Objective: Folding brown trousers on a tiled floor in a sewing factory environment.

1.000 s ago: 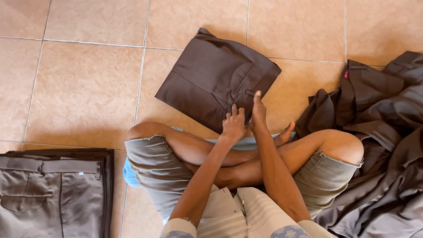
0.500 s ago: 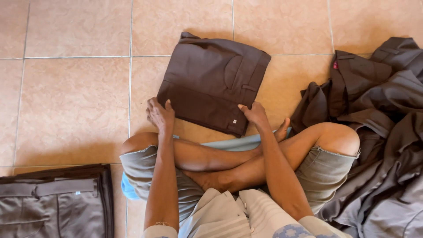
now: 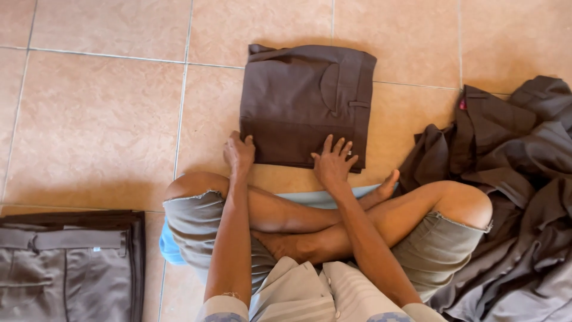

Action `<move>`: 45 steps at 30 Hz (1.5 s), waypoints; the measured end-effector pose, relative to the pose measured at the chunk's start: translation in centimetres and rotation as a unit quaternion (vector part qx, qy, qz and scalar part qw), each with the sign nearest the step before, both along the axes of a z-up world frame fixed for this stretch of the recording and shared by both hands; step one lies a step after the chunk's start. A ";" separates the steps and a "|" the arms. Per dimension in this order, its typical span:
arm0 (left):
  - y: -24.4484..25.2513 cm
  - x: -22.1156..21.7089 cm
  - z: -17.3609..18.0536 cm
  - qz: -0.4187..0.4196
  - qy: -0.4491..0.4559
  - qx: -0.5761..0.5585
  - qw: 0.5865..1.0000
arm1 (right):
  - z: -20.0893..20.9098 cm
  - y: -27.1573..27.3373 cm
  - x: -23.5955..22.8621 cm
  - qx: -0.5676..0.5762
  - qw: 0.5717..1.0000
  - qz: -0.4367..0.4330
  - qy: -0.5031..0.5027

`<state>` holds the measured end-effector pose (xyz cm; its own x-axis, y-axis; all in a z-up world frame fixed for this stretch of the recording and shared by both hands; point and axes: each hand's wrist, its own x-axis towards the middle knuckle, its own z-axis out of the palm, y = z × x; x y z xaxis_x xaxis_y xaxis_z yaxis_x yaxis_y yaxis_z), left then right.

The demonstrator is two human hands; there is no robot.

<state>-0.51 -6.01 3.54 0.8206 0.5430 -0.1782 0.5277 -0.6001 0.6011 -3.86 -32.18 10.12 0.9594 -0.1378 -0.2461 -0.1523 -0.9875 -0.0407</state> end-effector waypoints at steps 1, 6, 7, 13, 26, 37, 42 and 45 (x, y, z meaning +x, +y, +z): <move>0.0 -0.3 0.3 -0.044 0.017 -0.095 0.994 | -0.3 -0.6 0.8 -0.018 1.000 -0.003 0.021; -2.5 -4.0 8.8 -0.245 0.205 -0.352 0.880 | 1.6 -4.9 5.8 -0.069 0.997 -0.011 0.042; -2.5 -4.0 7.4 -0.173 0.186 -0.403 0.879 | 1.0 -5.8 6.3 -0.058 0.998 -0.027 0.014; -1.7 -0.8 1.3 0.041 0.023 -0.445 0.894 | 1.0 -0.5 -0.2 0.096 0.984 0.049 -0.143; -2.0 -3.2 2.6 -0.083 0.053 -0.087 0.991 | -0.1 -2.1 -2.9 0.015 0.996 0.019 0.089; -0.8 -0.2 3.6 -0.045 0.001 -0.116 0.992 | -6.5 -3.2 -3.7 -0.023 0.992 0.069 -0.102; -1.1 -0.1 4.1 -0.066 0.001 -0.096 0.993 | -7.8 -3.4 -3.8 -0.060 0.979 0.086 -0.176; -1.4 0.0 3.9 -0.075 -0.013 -0.113 0.991 | -9.1 -3.8 -3.6 -0.070 0.976 0.081 -0.190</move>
<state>-0.49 -7.38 7.48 0.8953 0.3627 -0.2587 0.4247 -0.5190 0.7418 -7.43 -36.01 0.99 0.9897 0.0168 0.1421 0.0063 -0.9972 0.0739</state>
